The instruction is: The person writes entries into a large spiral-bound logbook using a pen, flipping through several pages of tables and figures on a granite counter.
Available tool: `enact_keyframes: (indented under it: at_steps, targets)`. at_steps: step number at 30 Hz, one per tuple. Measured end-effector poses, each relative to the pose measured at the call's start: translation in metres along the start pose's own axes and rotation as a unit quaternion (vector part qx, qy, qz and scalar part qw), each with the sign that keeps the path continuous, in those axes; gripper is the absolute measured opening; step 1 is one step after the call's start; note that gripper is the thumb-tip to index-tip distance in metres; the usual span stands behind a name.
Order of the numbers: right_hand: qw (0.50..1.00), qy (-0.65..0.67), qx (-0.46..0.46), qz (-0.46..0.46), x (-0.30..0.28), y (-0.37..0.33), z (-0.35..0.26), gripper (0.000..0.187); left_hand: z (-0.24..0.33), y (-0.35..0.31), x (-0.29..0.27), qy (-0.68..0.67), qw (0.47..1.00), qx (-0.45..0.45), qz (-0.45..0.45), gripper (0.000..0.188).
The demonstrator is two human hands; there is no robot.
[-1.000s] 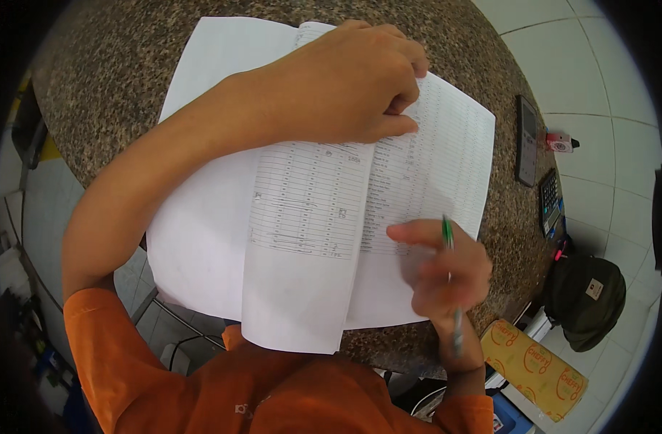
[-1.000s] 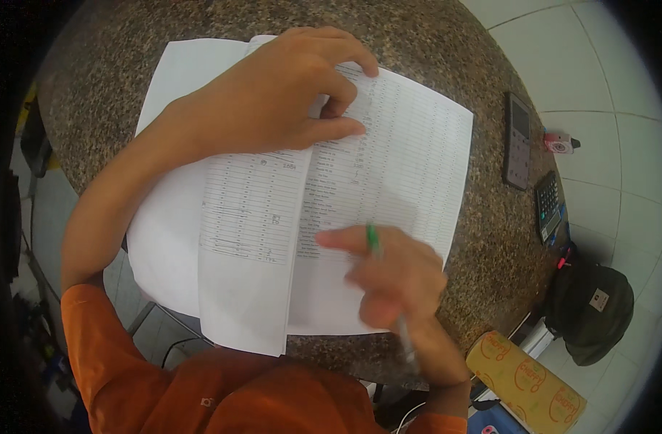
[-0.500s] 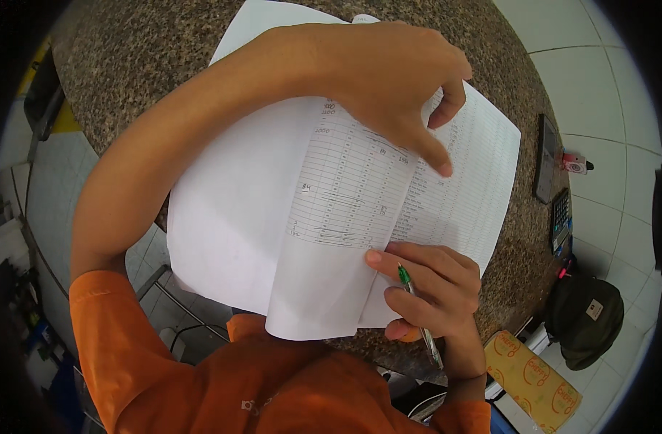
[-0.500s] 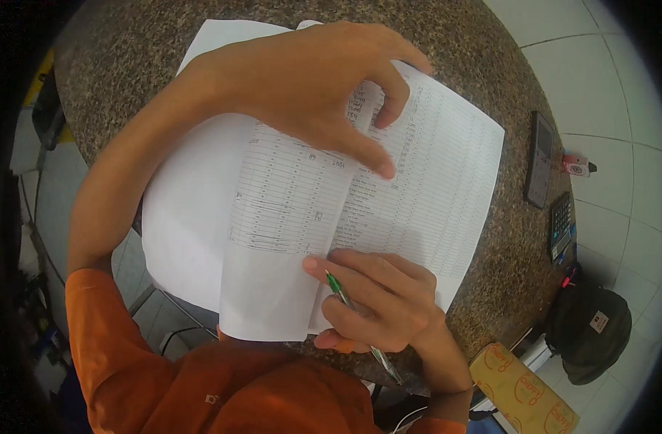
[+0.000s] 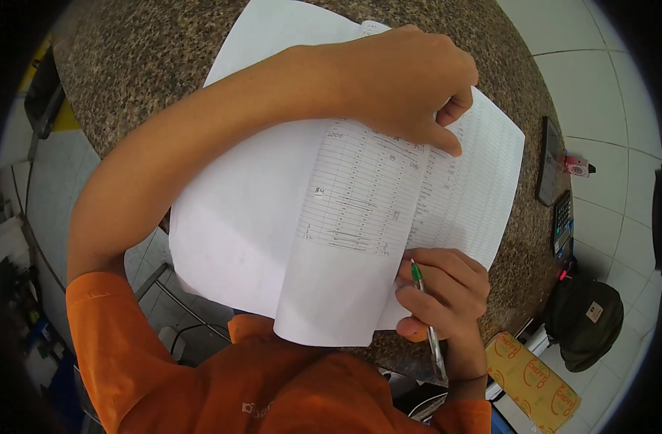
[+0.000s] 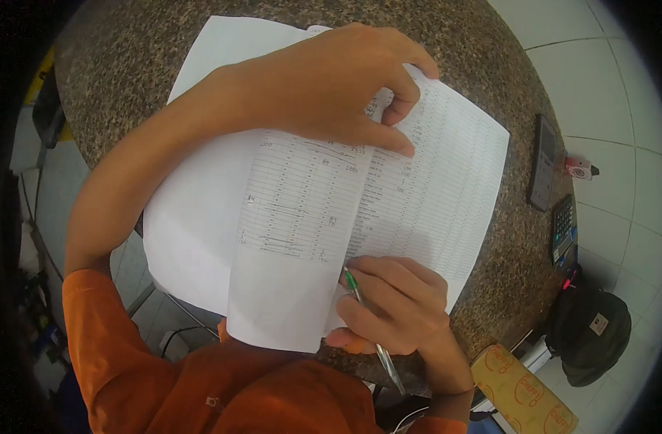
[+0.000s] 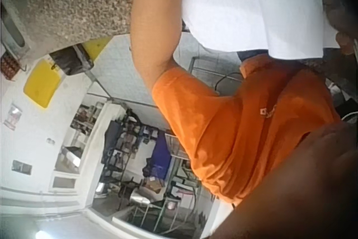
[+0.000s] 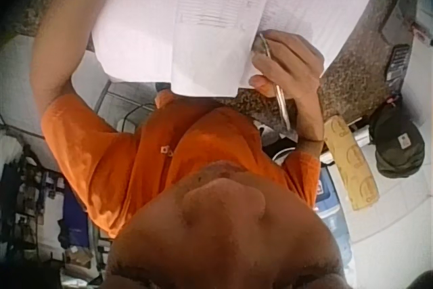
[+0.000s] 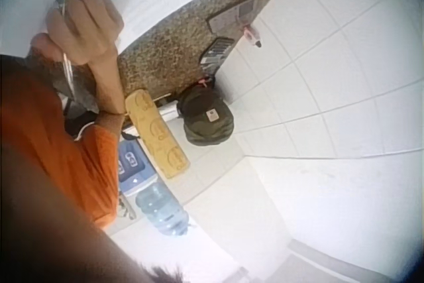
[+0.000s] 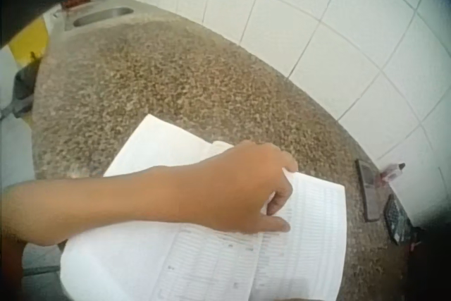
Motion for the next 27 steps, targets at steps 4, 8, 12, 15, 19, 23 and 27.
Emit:
enact_keyframes:
  at_steps: [4,8,12,15,19,23,27]
  targets:
    - [1.0,0.0,-0.019,0.011,0.0,-0.002,0.002,0.053,0.002,0.0,-0.003,0.017,0.999,0.004,0.029,0.03]
    - [0.946,0.21,0.115,0.22,-0.01,-0.011,0.023,0.071,0.001,0.001,0.002,0.027,0.999,0.001,0.027,0.029]
    - [0.832,0.411,0.297,0.225,-0.021,-0.039,0.067,0.082,0.005,-0.001,0.002,0.041,0.998,0.01,0.046,0.023]
    - [0.818,0.421,0.322,0.224,-0.015,-0.041,0.069,0.069,0.009,0.0,0.001,0.049,0.997,0.028,0.061,0.019]
    - [0.801,0.403,0.293,0.332,-0.027,-0.044,0.081,0.049,0.015,-0.002,-0.002,0.058,0.994,0.052,0.079,0.013]
    - [0.83,0.339,0.305,0.32,-0.028,-0.047,0.078,0.032,0.019,-0.002,-0.003,0.07,0.99,0.077,0.094,0.009]
    - [0.747,0.416,0.306,0.419,-0.034,-0.049,0.08,0.019,0.023,0.001,-0.001,0.054,0.988,0.092,0.11,0.011]
Point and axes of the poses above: each hand's wrist, its own y-axis towards the middle knuckle, its own x-axis out of the palm, z = x × y, the point moved 8 cm from there along y, towards the middle knuckle, and after that the axes turned 12 degrees about y, right-handed, at the moved point
